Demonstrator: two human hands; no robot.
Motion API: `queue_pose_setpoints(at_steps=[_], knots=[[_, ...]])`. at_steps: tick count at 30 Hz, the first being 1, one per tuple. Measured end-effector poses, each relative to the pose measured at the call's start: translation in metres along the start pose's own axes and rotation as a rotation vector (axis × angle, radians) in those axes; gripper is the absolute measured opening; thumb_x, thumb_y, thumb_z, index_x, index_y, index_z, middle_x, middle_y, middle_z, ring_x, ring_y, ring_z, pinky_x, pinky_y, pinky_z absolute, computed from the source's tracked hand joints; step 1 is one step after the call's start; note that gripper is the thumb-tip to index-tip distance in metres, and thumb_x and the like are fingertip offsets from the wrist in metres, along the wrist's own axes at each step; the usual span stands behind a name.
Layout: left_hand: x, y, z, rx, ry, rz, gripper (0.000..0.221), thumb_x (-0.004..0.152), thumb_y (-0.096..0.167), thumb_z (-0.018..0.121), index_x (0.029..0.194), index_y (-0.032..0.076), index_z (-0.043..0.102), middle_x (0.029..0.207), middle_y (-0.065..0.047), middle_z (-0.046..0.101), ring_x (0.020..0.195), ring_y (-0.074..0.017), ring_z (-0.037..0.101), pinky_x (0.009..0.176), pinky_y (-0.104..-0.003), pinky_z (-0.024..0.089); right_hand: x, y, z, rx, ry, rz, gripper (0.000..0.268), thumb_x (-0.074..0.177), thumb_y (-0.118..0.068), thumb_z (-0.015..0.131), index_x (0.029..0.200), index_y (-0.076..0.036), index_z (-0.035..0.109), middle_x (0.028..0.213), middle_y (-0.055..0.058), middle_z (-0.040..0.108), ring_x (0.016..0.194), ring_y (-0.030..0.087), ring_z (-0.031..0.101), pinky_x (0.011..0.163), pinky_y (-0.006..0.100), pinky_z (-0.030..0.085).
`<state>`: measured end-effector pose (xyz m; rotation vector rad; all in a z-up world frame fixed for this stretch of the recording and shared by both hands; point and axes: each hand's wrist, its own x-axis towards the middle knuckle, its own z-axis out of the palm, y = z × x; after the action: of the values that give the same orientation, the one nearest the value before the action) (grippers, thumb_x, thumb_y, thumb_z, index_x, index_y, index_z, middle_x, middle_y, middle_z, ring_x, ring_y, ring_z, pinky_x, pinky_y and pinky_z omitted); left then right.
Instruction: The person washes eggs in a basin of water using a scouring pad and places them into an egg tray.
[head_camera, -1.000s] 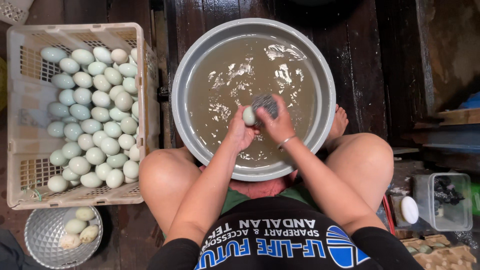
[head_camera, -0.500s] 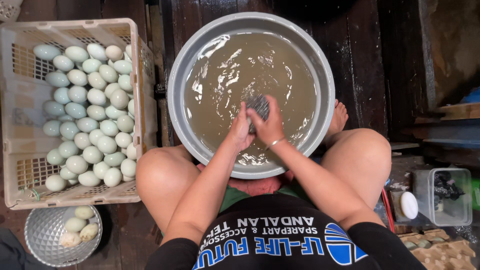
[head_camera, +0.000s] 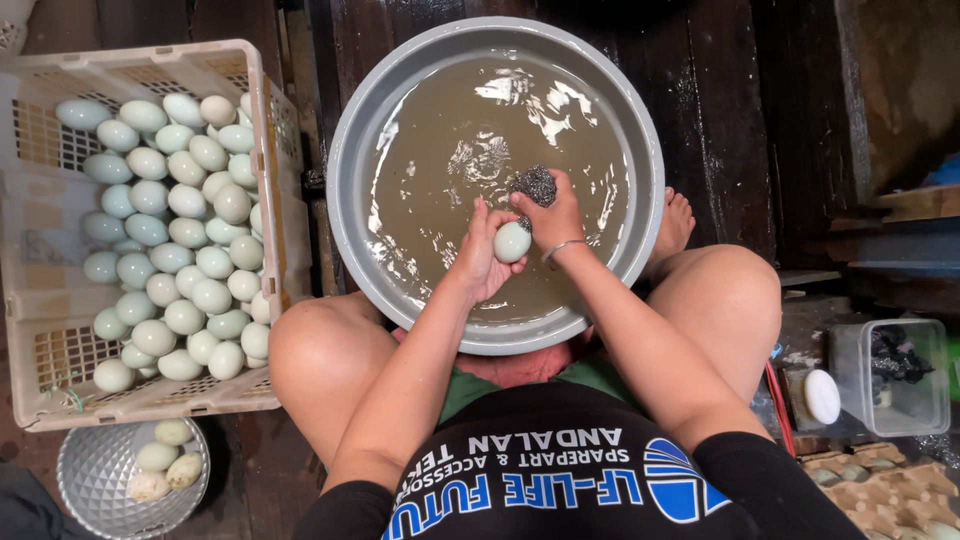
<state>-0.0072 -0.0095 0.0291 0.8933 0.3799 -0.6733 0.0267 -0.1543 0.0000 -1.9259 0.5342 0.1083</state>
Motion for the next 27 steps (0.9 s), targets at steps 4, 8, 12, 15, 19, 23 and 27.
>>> queue_pose_setpoints(at_steps=[4,8,12,15,19,23,27], knots=[[0.015,-0.006,-0.014,-0.089,0.051,-0.054,0.043,0.104,0.055,0.035,0.114,0.016,0.052,0.079,-0.013,0.068,0.06,-0.0228,0.063,0.047,-0.027,0.047,-0.007,-0.01,-0.013,-0.413,-0.036,0.015,0.067,0.09,-0.044,0.078,0.143,-0.029,0.04,0.127,0.016,0.064,0.122,0.038,0.062,0.106,0.05,0.049],[0.034,-0.02,-0.034,-0.141,0.143,-0.032,0.037,0.105,0.039,0.041,0.13,0.013,0.051,0.09,-0.016,0.066,0.073,-0.0247,0.061,0.056,-0.03,0.05,-0.011,-0.015,-0.016,-0.369,-0.068,0.11,0.068,0.092,-0.061,0.069,0.146,-0.036,0.036,0.132,0.019,0.064,0.127,0.039,0.059,0.112,0.048,0.044],[0.017,-0.008,-0.017,-0.179,0.2,0.004,0.049,0.107,0.055,0.029,0.128,0.017,0.05,0.1,-0.012,0.062,0.08,-0.0249,0.055,0.061,-0.029,0.05,-0.046,-0.027,-0.001,-0.088,-0.067,-0.177,0.07,0.097,-0.055,0.068,0.147,-0.013,0.041,0.143,0.029,0.054,0.136,0.046,0.048,0.117,0.053,0.038],[0.014,-0.012,-0.013,-0.241,0.187,0.037,0.06,0.106,0.06,0.034,0.139,0.013,0.05,0.105,-0.017,0.068,0.085,-0.0255,0.063,0.073,-0.033,0.057,-0.059,-0.026,0.012,-0.197,-0.127,-0.355,0.066,0.091,-0.043,0.077,0.14,-0.011,0.048,0.13,0.028,0.06,0.124,0.049,0.057,0.107,0.058,0.046],[0.01,-0.011,-0.011,-0.11,0.079,0.039,0.07,0.106,0.066,0.021,0.146,0.011,0.036,0.126,-0.02,0.054,0.103,-0.0325,0.055,0.083,-0.041,0.048,-0.035,-0.017,0.008,-0.169,-0.099,-0.004,0.07,0.089,-0.054,0.076,0.143,-0.023,0.044,0.135,0.022,0.063,0.127,0.041,0.058,0.11,0.05,0.047],[-0.016,0.016,0.01,0.041,0.098,-0.006,0.099,0.097,0.079,0.012,0.163,0.008,-0.007,0.16,-0.034,0.01,0.151,-0.0486,-0.014,0.116,-0.072,-0.007,-0.053,-0.028,0.007,-0.151,-0.099,-0.075,0.074,0.087,-0.048,0.081,0.144,-0.017,0.045,0.133,0.028,0.062,0.126,0.045,0.058,0.11,0.052,0.048],[-0.014,0.01,0.01,0.026,0.11,0.003,0.1,0.096,0.079,0.018,0.164,0.01,-0.007,0.156,-0.026,0.023,0.155,-0.0445,-0.004,0.118,-0.073,-0.002,-0.045,-0.016,0.014,-0.131,-0.079,-0.181,0.069,0.089,-0.043,0.081,0.141,-0.014,0.048,0.129,0.026,0.065,0.122,0.044,0.062,0.105,0.053,0.051]])
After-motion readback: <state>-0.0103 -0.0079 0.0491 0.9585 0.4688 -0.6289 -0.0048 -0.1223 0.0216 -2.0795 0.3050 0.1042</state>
